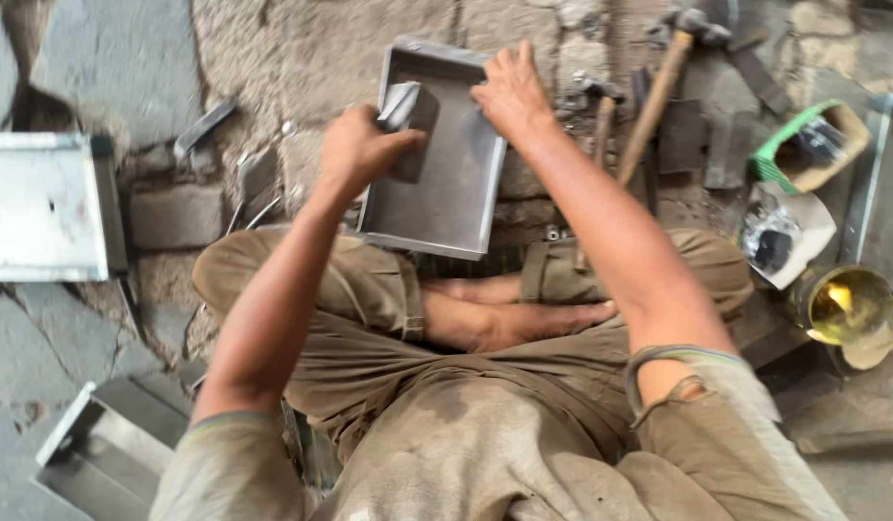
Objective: The person sits on the floor and assembles a rectangular metal box. They use a hammer and a metal punch to create indentations and secure the corners of the box. The person repeatedly hammers the edges and corners to shape the metal.
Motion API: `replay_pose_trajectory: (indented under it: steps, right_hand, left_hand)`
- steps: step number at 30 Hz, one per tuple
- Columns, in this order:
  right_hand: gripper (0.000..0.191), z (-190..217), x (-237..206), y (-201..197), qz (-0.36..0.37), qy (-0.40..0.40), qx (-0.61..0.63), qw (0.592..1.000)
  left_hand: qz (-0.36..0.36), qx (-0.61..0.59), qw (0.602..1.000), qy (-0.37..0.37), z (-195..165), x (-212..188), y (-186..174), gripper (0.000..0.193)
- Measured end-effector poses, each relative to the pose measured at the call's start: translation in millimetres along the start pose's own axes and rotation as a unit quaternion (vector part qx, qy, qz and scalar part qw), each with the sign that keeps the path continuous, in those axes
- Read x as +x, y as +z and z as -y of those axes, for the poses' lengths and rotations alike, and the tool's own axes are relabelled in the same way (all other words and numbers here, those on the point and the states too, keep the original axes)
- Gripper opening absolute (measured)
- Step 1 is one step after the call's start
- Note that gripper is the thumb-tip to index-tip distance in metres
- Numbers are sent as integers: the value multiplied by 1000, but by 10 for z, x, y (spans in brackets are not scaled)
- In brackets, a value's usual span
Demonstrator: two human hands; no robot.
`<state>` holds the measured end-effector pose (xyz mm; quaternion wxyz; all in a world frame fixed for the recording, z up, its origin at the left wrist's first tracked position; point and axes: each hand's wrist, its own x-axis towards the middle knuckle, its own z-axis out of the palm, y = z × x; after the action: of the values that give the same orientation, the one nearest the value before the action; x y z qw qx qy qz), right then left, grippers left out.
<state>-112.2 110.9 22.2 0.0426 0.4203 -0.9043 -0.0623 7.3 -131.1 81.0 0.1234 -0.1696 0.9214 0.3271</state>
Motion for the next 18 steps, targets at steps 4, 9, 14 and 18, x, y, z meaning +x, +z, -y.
replay_pose_trajectory:
  steps: [4,9,14,18]
  right_hand:
    - [14,46,135,-39,96,-28,-38,994]
    - [32,-354,-309,-601,91,253,385,883]
    - [37,-713,-1095,-538,110,351,332,869]
    - [72,-291,-1530,-132,18,274,198,941]
  left_hand:
    - [-77,53,994,-60,940,-205,-533,69]
    - [-88,220,945,-226,2056,-74,-814,55]
    - [-258,328,890,-183,2618,-109,-912,63]
    - [-275,201,932,-127,2416,-192,-743,56]
